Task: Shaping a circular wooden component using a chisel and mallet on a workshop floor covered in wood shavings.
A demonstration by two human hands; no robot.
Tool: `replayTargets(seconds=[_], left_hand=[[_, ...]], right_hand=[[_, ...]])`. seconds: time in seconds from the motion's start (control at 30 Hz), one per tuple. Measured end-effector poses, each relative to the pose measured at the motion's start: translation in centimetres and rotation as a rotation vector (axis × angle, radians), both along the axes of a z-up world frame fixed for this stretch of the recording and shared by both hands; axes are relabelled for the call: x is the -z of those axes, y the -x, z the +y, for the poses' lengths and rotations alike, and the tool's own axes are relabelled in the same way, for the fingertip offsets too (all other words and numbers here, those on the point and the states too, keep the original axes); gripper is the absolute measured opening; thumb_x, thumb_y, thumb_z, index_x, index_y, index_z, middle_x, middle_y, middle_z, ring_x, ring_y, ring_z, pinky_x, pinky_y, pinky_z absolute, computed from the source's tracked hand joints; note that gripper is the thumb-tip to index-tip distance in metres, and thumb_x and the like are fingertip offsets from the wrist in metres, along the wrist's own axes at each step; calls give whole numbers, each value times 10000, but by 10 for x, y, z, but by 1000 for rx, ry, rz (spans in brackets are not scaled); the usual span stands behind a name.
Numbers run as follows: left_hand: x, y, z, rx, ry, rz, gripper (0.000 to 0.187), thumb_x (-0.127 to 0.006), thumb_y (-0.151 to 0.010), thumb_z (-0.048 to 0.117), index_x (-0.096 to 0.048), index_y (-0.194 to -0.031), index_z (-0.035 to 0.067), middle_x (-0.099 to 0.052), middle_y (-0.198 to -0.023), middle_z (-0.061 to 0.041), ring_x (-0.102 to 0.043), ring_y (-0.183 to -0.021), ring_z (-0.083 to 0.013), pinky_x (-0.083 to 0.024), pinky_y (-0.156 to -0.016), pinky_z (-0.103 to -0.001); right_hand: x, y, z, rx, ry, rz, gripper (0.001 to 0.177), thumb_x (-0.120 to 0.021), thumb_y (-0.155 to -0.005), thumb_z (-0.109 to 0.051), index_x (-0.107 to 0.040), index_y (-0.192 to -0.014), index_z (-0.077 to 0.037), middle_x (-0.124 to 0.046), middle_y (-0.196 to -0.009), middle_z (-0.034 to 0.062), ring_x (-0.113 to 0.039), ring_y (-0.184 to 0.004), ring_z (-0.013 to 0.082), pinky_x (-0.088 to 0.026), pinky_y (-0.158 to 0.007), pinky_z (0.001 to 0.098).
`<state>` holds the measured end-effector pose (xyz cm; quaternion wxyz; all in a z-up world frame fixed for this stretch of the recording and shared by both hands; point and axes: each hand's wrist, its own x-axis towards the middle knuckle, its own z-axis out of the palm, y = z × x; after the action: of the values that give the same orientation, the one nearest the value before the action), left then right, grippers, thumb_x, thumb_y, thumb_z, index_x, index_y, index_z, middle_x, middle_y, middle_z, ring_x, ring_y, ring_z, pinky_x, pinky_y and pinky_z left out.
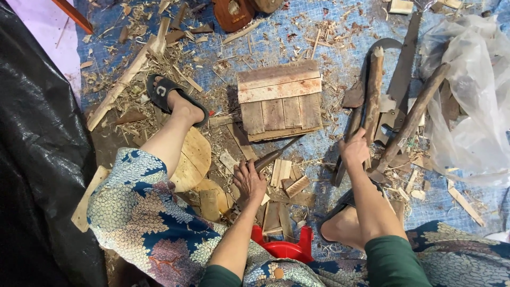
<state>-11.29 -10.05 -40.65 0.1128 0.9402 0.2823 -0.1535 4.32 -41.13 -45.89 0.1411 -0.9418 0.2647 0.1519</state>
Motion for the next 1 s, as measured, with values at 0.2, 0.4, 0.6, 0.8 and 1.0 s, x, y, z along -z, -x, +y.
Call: replayTargets(seconds=[0.2, 0.4, 0.6, 0.8, 1.0], left_hand=[[0, -1, -2, -14, -10, -47, 649, -663, -879, 306, -385, -1463, 247, -261, -1572, -76, -151, -1515, -394, -254, -1130, -624], [0, 0, -1, 0, -14, -55, 652, -667, -877, 295, -394, -1468, 250, -265, -1576, -85, -167, -1508, -407, -259, -1132, -627], [3, 3, -1, 14, -28, -51, 641, -657, -885, 295, -396, -1468, 242, -269, -1587, -82, -184, -1513, -406, -273, -1131, -627], [-1, 3, 2, 17, -10, -31, 634, -663, -891, 296, -398, -1465, 255, -247, -1594, -77, -173, -1509, -416, -266, -1135, -629], [2, 1, 3, -1, 24, -2, 547, -670, -909, 302, -434, -1402, 297, -235, -1596, -73, -149, -1512, -428, -249, -1140, -643]], right_hand=[[26, -12, -4, 345, -327, -139, 470, -657, -800, -310, -455, -1161, -88, -710, -868, 252, -708, -966, 479, -555, -848, 578], [14, 1, -5, 292, -345, -134, 514, -692, -812, -370, -558, -1180, -37, -695, -1071, 320, -665, -1096, 487, -513, -962, 588], [28, 0, -13, 249, -369, -36, 495, -690, -813, -347, -568, -1179, -37, -686, -1146, 322, -623, -1174, 483, -481, -1027, 556], [22, -2, -13, 234, -379, -35, 504, -709, -786, -334, -597, -1158, -14, -692, -1148, 319, -625, -1177, 480, -476, -1032, 558], [25, 2, -14, 235, -397, -38, 544, -741, -775, -374, -597, -1171, -31, -693, -1154, 299, -628, -1177, 469, -482, -1033, 538]])
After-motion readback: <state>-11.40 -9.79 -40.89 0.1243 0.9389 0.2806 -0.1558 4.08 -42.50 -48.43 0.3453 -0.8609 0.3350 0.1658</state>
